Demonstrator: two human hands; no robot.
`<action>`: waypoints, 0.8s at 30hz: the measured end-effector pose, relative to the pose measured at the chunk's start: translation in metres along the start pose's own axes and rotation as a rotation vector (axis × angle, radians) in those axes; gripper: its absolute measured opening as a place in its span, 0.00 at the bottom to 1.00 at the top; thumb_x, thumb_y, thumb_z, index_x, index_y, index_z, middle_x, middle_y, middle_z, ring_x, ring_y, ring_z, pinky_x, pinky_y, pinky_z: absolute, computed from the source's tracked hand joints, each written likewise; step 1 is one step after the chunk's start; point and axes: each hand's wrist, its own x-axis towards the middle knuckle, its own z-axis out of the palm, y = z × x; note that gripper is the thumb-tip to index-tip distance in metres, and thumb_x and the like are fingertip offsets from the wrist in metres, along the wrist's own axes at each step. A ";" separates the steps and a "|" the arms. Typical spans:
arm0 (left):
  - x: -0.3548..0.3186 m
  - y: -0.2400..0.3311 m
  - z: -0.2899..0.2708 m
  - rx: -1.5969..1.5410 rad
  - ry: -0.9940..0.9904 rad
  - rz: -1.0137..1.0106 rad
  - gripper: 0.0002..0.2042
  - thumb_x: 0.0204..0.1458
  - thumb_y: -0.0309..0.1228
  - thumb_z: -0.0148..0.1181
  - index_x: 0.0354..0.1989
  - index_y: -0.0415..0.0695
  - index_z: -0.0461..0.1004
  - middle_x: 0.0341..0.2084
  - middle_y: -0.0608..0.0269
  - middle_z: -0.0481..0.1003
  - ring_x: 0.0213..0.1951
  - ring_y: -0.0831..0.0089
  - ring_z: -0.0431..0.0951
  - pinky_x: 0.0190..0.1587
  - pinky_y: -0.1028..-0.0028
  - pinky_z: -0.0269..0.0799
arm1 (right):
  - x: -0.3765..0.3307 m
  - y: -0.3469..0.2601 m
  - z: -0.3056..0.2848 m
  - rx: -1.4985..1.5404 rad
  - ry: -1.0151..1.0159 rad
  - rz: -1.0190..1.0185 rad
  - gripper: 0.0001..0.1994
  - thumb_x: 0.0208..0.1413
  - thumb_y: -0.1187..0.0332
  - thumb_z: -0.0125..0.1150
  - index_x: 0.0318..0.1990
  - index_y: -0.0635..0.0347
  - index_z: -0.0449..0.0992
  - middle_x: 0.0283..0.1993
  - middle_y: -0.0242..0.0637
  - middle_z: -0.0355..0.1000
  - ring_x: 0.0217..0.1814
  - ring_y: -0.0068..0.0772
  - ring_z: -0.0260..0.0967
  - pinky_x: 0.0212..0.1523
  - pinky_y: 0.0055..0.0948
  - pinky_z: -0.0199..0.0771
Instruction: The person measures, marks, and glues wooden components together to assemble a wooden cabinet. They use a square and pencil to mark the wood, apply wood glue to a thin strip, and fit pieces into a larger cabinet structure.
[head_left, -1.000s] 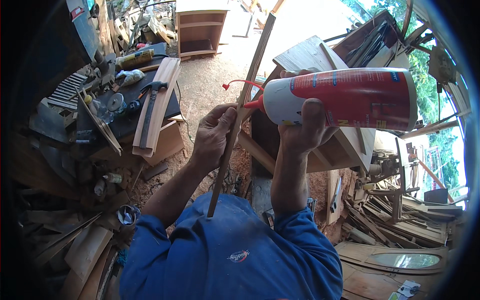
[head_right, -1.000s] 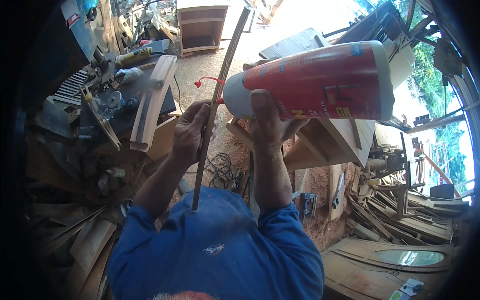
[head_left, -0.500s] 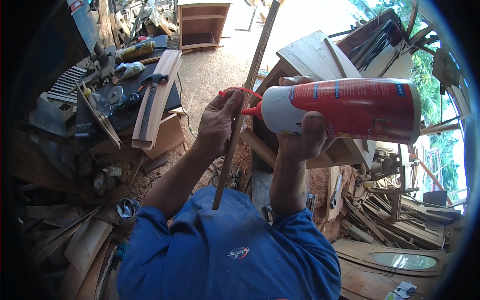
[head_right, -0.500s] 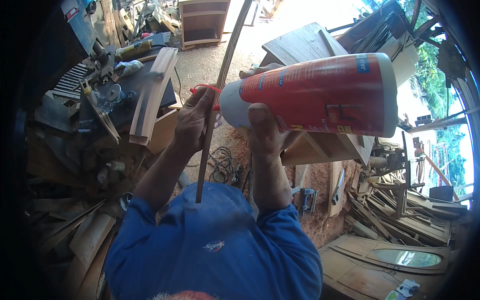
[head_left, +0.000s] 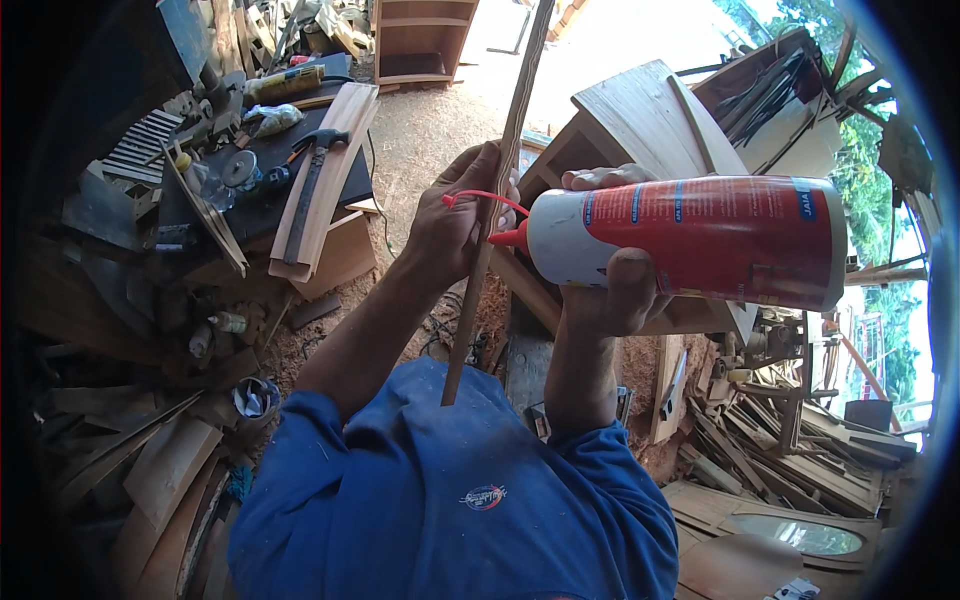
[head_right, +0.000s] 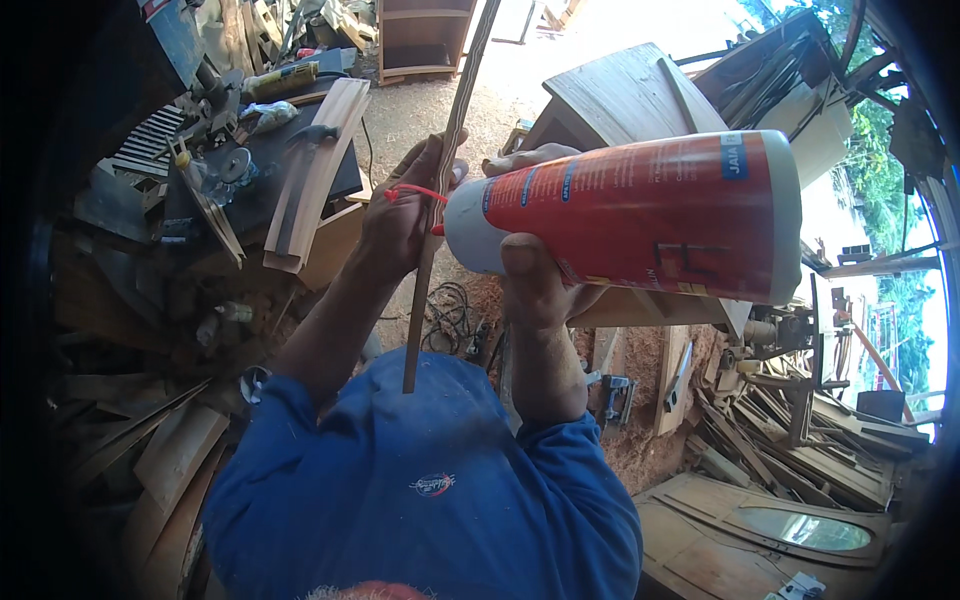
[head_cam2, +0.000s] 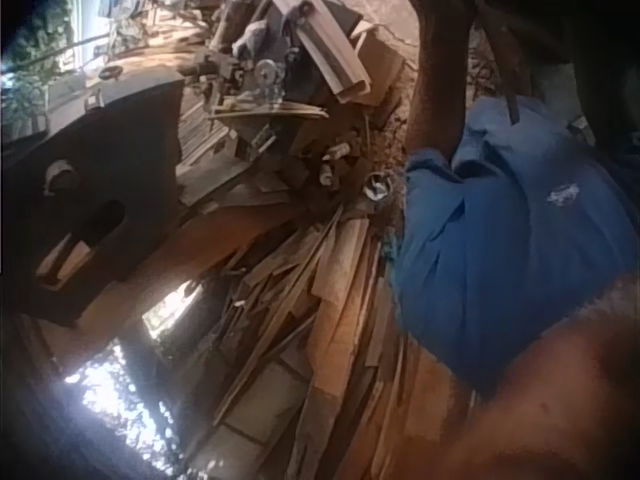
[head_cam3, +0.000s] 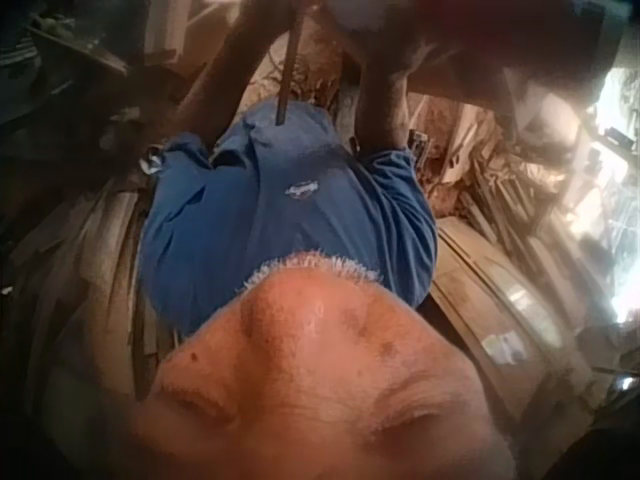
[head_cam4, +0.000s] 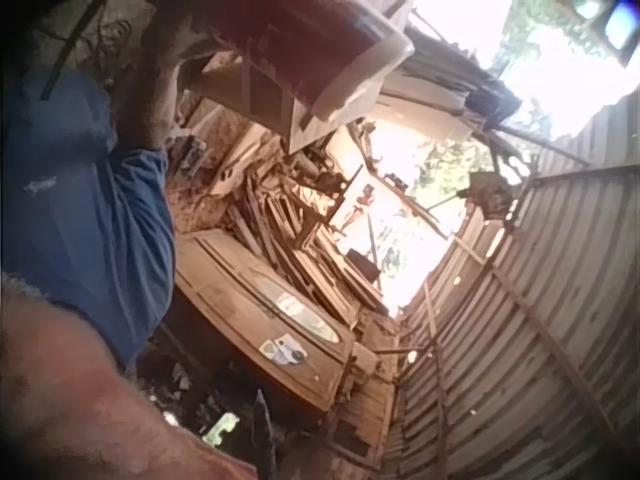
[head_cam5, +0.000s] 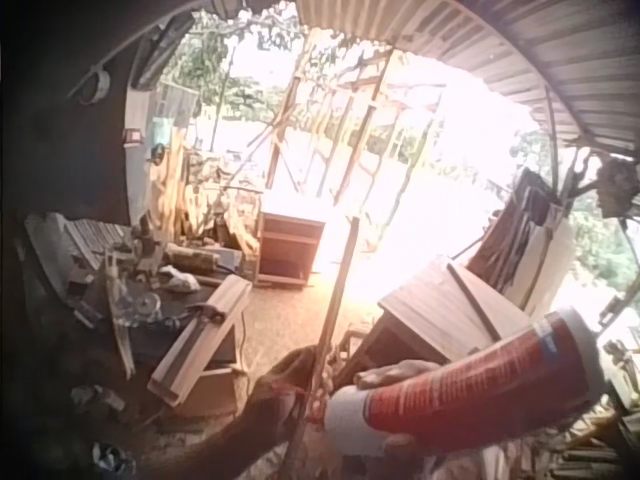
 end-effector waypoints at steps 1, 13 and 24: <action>0.002 -0.001 0.002 -0.028 0.030 -0.011 0.22 0.68 0.44 0.48 0.61 0.40 0.67 0.29 0.68 0.67 0.28 0.83 0.67 0.27 0.80 0.69 | -0.002 0.000 0.000 0.003 0.003 0.006 0.36 0.52 0.57 0.63 0.63 0.70 0.57 0.40 0.55 0.73 0.41 0.49 0.77 0.44 0.48 0.81; 0.026 0.003 -0.008 -0.196 -0.033 -0.002 0.20 0.66 0.41 0.52 0.58 0.38 0.67 0.27 0.66 0.66 0.27 0.79 0.64 0.26 0.79 0.65 | -0.017 -0.006 0.000 0.022 -0.009 0.071 0.38 0.52 0.56 0.64 0.64 0.68 0.55 0.44 0.55 0.72 0.43 0.49 0.77 0.45 0.49 0.82; 0.042 0.008 -0.024 -0.163 0.014 0.085 0.18 0.66 0.38 0.51 0.55 0.36 0.68 0.26 0.64 0.65 0.26 0.78 0.65 0.25 0.79 0.65 | -0.031 -0.017 0.001 0.039 0.004 0.248 0.40 0.47 0.46 0.74 0.57 0.69 0.65 0.49 0.46 0.71 0.50 0.40 0.75 0.49 0.39 0.78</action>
